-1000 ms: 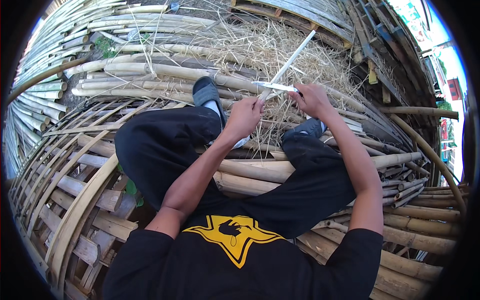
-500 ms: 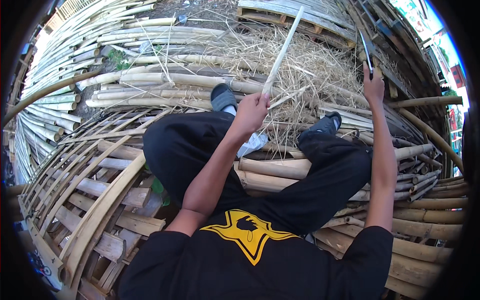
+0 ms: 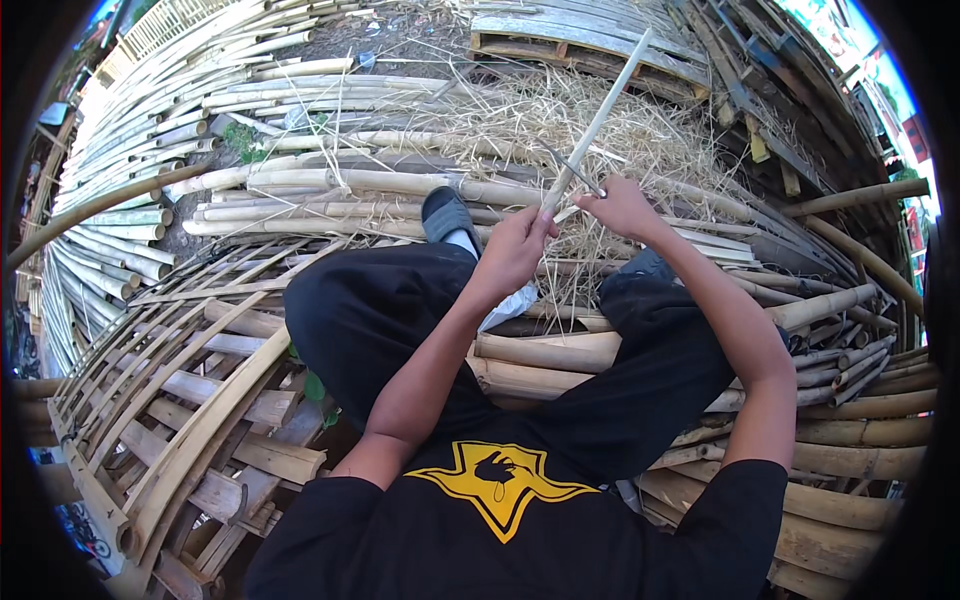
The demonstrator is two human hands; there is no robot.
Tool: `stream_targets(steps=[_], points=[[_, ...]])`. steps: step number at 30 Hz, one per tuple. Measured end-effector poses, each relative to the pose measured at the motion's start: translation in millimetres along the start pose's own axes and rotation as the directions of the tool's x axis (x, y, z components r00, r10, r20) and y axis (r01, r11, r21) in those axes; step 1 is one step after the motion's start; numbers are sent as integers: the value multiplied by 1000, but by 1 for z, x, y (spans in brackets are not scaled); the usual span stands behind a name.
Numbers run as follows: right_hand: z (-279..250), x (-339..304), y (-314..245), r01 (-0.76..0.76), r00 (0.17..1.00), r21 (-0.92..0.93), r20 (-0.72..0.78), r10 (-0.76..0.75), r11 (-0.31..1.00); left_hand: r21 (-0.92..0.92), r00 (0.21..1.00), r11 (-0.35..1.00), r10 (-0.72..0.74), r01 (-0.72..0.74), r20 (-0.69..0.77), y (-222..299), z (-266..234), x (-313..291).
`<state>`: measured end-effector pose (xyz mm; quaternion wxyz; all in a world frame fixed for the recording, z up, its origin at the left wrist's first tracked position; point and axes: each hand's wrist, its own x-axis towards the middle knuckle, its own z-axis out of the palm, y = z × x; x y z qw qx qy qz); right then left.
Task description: The person whittles and scrapes a thin bamboo stick using a knife, then splits and trims a shorter bamboo piece by hand and with the knife.
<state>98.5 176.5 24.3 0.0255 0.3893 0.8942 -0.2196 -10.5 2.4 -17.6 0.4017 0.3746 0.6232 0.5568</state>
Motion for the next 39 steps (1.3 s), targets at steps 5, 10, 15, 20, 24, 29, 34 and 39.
stream_targets(steps=[5, 10, 15, 20, 24, 29, 34, 39], points=[[10, 1, -8, -10, 1000, -137, -11, 9, 991, -82, 997, 995, -65, 62, -29, -8, 0, 2], [12, 4, -13, 49, 998, -170, -37, -56, 984, -312, 991, 940, -134, 136, 29, -9, 1, 7], [5, 12, -15, 51, 997, -268, -38, -64, 962, -224, 994, 969, -106, 106, 10, -8, 1, 5], [-5, 49, 22, -42, 999, -353, -17, 39, 935, -371, 965, 892, -217, 258, 150, 8, 8, -7], [-78, 61, 118, -459, 820, -86, -424, 384, 884, -442, 933, 833, -224, 333, 281, 13, 4, -18], [-44, 43, 93, -269, 920, -154, -332, 207, 951, -108, 997, 994, -41, 33, -72, -12, 2, 6], [-12, 19, 4, 57, 998, -88, -12, -58, 994, 253, 981, 967, 80, -34, -175, -2, 0, 0], [5, 18, -20, 99, 993, -266, 94, -76, 959, 385, 960, 919, 174, -79, -218, -4, 0, -3]])
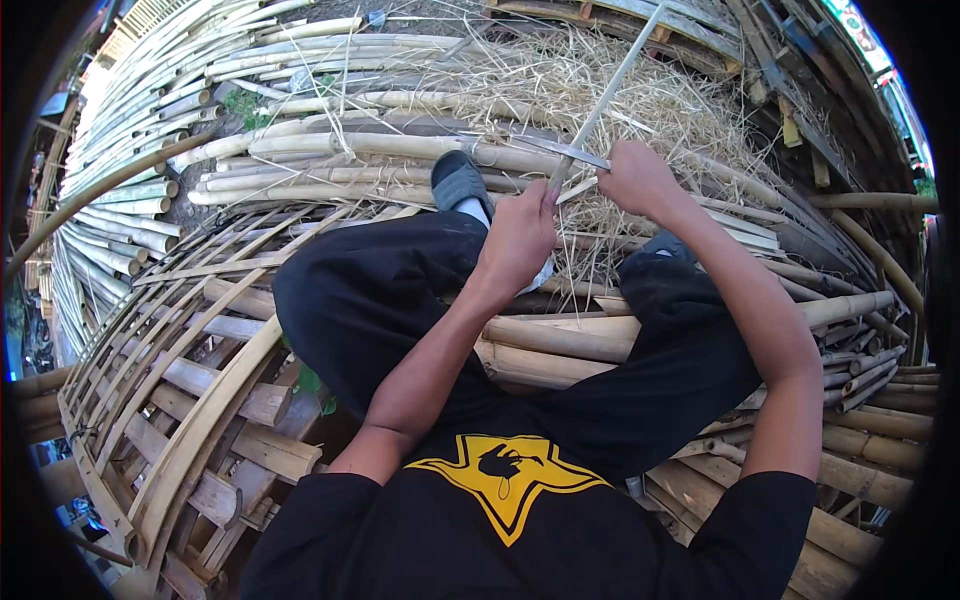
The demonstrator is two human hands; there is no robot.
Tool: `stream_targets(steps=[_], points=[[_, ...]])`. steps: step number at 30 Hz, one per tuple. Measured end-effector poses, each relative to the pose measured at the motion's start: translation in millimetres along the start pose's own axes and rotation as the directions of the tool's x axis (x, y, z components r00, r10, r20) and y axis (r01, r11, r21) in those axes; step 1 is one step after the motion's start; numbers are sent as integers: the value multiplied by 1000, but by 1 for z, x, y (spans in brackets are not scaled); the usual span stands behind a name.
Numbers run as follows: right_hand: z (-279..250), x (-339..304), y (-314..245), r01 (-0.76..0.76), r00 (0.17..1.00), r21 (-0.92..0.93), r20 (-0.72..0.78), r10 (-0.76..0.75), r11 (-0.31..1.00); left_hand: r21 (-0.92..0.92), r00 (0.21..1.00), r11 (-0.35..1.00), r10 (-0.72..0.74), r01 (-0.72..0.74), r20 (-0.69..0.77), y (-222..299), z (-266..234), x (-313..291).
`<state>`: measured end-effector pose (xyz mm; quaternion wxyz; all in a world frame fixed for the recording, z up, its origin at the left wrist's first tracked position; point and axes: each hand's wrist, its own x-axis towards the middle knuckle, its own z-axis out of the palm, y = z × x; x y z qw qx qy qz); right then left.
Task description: The person whittles and scrapes a thin bamboo stick using a knife, then splits and trims a shorter bamboo piece by hand and with the knife.
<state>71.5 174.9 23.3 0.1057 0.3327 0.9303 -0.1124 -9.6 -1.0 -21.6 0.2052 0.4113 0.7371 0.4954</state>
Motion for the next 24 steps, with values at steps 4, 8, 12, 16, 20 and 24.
stream_targets(steps=[4, 8, 12, 16, 20, 24], points=[[4, 8, 21, 22, 1000, -97, -12, -23, 995, 74, 998, 997, -38, 34, 49, 0, 4, -1], [-35, 26, 119, -471, 856, 35, -221, 467, 881, -5, 999, 999, -41, 41, -7, 2, -10, -3], [-36, 9, 123, -448, 819, 55, -374, 435, 892, -123, 996, 988, -93, 92, -3, 4, -5, 3], [-33, 5, 36, -40, 983, 78, -178, 53, 996, -263, 994, 959, -93, 106, 61, -2, 4, 6], [-19, -2, -4, 20, 1000, 119, 19, -23, 993, -391, 962, 884, -193, 257, 195, -6, -3, 7], [-4, 2, -4, 19, 998, 50, -58, -16, 999, -485, 942, 814, -220, 319, 252, -6, -4, 5]])
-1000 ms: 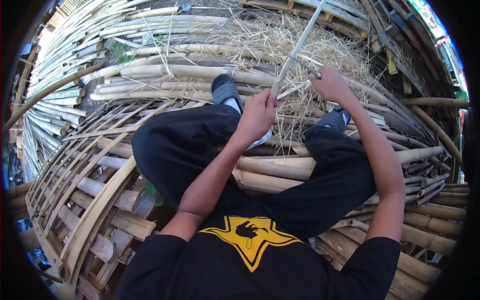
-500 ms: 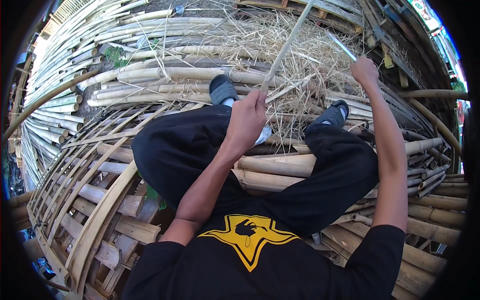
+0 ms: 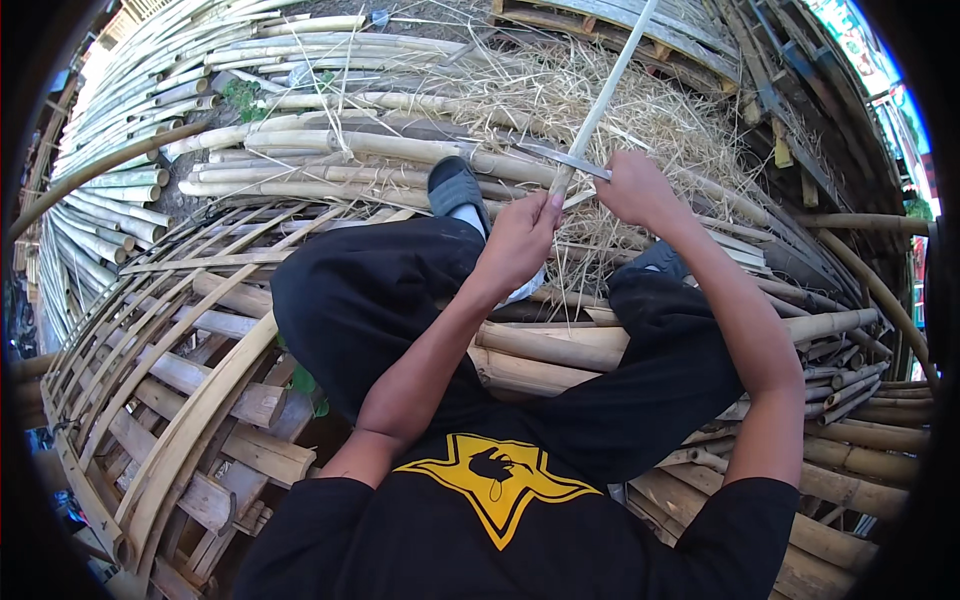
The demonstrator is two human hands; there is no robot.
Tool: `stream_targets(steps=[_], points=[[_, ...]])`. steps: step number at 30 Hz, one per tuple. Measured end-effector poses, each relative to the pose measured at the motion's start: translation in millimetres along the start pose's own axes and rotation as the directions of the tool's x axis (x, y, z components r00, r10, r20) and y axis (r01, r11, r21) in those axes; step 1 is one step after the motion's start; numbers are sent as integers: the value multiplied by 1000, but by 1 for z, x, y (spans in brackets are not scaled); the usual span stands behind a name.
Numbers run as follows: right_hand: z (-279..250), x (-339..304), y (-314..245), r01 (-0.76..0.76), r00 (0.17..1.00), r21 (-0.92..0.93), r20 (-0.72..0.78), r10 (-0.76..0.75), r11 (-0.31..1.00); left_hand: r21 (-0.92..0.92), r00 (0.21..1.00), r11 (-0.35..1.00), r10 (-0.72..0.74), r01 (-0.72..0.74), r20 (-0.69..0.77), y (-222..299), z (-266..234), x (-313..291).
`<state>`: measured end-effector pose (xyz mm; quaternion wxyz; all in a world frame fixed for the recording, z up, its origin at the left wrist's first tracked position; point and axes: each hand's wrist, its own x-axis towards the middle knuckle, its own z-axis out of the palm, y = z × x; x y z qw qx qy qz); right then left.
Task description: The person whittles and scrapes a thin bamboo stick using a knife, then splits and trims a shorter bamboo piece by hand and with the knife.
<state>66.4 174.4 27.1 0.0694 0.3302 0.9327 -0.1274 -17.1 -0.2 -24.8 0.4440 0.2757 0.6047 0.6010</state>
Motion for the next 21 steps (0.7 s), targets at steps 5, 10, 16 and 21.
stream_targets(steps=[5, 10, 16, 21], points=[[0, 12, 17, 0, 999, -129, -47, -6, 992, -170, 989, 980, -79, 100, 128, 5, 7, -3], [-24, 39, 44, -241, 970, -154, -79, 231, 958, -373, 972, 903, -155, 212, 177, 18, 1, -7], [-57, 15, 152, -553, 722, 157, -399, 565, 818, -373, 982, 918, -78, 137, 170, 25, -2, -11], [-38, -12, 64, -220, 939, 69, -256, 230, 973, -221, 994, 973, -53, 72, 92, 9, 0, -6]])
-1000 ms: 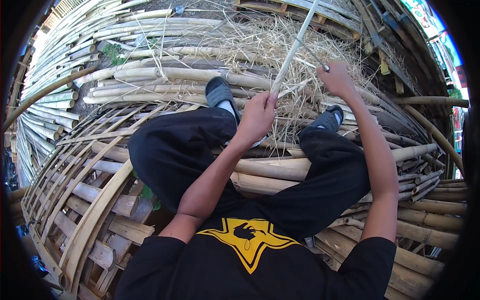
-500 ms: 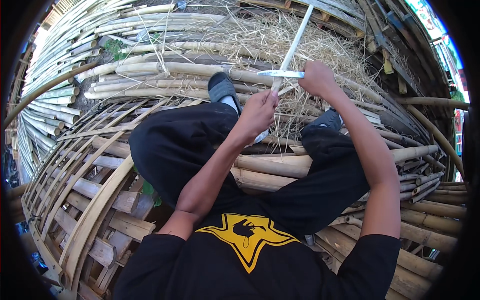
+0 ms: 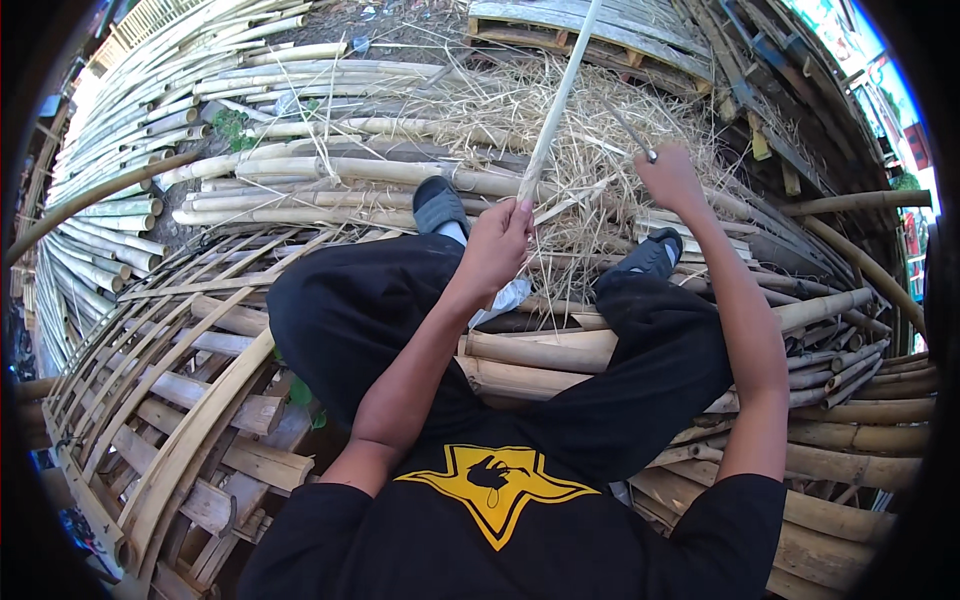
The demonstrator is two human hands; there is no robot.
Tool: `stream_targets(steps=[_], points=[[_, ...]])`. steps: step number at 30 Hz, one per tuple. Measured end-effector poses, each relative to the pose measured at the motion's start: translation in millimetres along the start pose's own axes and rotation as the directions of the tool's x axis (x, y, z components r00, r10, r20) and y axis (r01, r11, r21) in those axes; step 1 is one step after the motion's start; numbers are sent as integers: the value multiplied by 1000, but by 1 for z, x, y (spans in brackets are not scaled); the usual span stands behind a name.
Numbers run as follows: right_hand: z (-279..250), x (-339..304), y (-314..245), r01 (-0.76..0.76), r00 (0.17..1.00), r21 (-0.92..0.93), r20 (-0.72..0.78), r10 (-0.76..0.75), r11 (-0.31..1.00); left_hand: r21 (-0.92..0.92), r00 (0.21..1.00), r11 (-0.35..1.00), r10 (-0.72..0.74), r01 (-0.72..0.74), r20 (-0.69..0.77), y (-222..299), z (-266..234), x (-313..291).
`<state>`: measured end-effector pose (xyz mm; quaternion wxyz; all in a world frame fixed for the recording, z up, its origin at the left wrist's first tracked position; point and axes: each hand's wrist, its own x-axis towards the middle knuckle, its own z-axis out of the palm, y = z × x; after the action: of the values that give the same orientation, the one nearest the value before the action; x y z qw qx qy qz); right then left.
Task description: The person whittles and scrapes a thin bamboo stick using a knife, then splits and trims a shorter bamboo piece by hand and with the knife.
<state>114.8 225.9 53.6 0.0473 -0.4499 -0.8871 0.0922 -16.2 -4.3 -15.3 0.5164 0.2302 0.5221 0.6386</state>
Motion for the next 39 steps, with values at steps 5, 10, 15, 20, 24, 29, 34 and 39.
stream_targets(steps=[5, 10, 15, 20, 24, 29, 34, 39], points=[[25, -21, -56, 226, 950, -13, 224, -217, 974, 414, 982, 900, 177, -136, -61, -7, 1, 0], [33, -16, -60, 220, 950, -39, 233, -205, 975, 536, 945, 812, 318, -230, -76, -3, 8, -6], [31, 34, -17, -46, 989, -170, 131, 69, 984, 489, 975, 867, 182, -97, -128, -8, 0, 1], [-13, 57, 114, -518, 831, 27, -223, 510, 855, 392, 974, 917, 152, -75, -168, -6, 1, 3], [18, 30, 63, -132, 988, -36, -89, 129, 991, 459, 968, 882, 200, -110, -152, -5, 8, 5], [33, -7, -29, 165, 967, 15, 194, -165, 986, 633, 937, 754, 327, -178, -126, -13, 4, 5], [54, -11, -49, 312, 924, -97, 260, -278, 945, 751, 906, 637, 402, -171, -135, -10, 8, -2], [51, 43, -3, 5, 969, -187, 243, 41, 982, 762, 912, 634, 380, -135, -154, -11, 3, -13]])
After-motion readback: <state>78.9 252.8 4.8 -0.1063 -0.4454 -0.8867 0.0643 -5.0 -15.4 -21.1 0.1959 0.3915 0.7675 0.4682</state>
